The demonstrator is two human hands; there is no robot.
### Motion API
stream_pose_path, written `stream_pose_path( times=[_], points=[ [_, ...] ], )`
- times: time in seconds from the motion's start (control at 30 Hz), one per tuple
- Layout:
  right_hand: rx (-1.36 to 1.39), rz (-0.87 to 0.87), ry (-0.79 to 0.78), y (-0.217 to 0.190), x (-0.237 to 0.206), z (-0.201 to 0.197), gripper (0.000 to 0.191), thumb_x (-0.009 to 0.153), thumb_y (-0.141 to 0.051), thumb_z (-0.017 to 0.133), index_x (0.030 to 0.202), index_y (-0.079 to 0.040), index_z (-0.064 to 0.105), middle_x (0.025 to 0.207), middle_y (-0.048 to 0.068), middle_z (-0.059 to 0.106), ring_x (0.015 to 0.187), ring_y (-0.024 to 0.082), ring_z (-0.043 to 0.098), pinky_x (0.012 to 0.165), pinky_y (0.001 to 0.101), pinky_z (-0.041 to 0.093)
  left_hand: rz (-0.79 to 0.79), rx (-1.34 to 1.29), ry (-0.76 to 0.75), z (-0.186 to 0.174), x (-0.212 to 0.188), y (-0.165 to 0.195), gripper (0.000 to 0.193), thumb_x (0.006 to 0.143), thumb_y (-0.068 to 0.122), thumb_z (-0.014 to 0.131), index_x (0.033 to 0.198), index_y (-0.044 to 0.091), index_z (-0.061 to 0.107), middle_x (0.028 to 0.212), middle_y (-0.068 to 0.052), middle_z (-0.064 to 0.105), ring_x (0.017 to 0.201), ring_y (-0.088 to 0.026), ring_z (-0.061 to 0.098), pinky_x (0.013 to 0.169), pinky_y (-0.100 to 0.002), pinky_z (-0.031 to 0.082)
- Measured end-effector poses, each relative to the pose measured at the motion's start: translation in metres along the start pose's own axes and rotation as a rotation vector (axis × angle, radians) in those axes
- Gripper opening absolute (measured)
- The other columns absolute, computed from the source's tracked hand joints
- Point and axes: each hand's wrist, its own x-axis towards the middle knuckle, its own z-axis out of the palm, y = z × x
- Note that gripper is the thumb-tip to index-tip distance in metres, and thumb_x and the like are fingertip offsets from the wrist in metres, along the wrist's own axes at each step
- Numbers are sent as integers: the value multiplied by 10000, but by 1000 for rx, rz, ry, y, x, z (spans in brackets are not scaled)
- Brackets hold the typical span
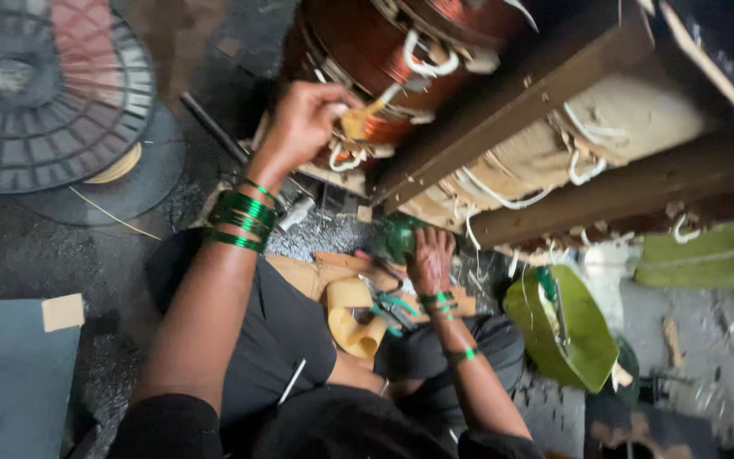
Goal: The person sits on the floor of a winding workshop and cuts and strips the ends of a white wire using pliers. They then take a strip of yellow insulating paper, fold and crease it, and wrap it around the copper coil of a large transformer winding, pressing it into place by hand.
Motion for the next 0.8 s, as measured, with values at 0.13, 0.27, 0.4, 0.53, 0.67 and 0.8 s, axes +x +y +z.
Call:
stream_pose_path(
  times=[0.13,0.27,0.4,0.53,0.67,0.8],
  points=[
    [65,-443,216,-74,54,-60,407,914,-89,679,1303,-12,587,1369,175,595,1272,383,568,1084,495,466,-5,-19,-19,-2,6,-6,176,945,-25,618,1035,24,761,897,-112,770,826,-148,720,746,-320,554],
    [-82,-677,286,-120,129,-85,364,920,-120,652,1267,-18,614,1342,168,601,1275,372,580,1098,507,481,31,-19,-36,-6,14,-5,147,917,-5,647,1011,13,758,952,-132,785,894,-169,751,810,-327,568],
    [-159,-850,224,-128,166,-84,358,874,-128,661,1218,-29,668,1227,132,632,1150,322,607,966,451,510,1,26,-117,-14,21,4,153,901,9,652,1003,22,765,957,-149,780,902,-205,753,805,-346,566],
    [-198,-935,186,-120,175,-82,329,818,-145,692,1128,-35,698,1097,118,609,1023,295,595,879,430,515,-37,71,-133,-20,21,10,130,916,25,660,996,14,762,951,-163,773,901,-226,750,814,-365,557],
    [-251,-903,173,-115,178,-82,337,787,-116,685,1107,-10,695,1062,110,588,985,295,583,840,421,514,25,48,-134,-24,17,9,158,928,6,635,1035,10,751,980,-155,769,930,-190,732,828,-356,557],
    [-315,-866,217,-118,178,-84,297,781,-145,694,1053,-27,679,1007,123,549,968,312,573,820,430,509,47,-133,-65,-22,9,6,182,930,-22,598,1058,3,725,998,-118,781,940,-143,743,852,-319,573]
  ],
)
